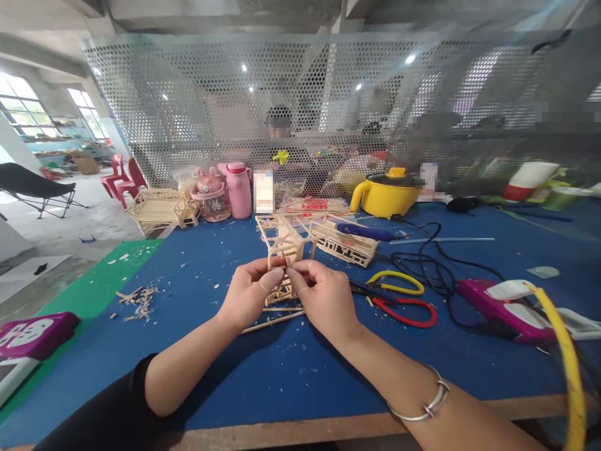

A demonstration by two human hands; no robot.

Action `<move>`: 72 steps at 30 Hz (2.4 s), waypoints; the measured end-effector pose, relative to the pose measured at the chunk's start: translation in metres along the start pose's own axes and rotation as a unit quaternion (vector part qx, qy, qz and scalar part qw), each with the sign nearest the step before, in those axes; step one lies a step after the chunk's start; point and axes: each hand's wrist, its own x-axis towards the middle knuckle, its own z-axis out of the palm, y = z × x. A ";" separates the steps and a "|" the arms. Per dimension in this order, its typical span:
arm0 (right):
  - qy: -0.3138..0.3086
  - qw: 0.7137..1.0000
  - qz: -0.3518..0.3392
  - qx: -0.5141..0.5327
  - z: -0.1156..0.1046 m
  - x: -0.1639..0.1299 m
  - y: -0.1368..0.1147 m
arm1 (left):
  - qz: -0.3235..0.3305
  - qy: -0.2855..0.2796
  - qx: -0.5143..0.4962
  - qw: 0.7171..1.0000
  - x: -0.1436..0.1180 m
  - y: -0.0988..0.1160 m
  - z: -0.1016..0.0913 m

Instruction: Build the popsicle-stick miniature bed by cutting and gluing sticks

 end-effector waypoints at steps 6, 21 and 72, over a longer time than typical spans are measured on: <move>0.008 0.999 -0.012 -0.038 0.000 -0.004 0.000 | 0.015 0.047 0.053 0.997 -0.001 0.003 0.009; 0.018 0.999 -0.001 0.030 0.002 0.001 0.004 | 0.053 0.017 0.000 0.998 -0.001 -0.005 0.010; 0.025 0.992 -0.118 -0.033 -0.012 0.008 -0.004 | 0.134 0.070 0.180 0.972 -0.001 -0.017 0.008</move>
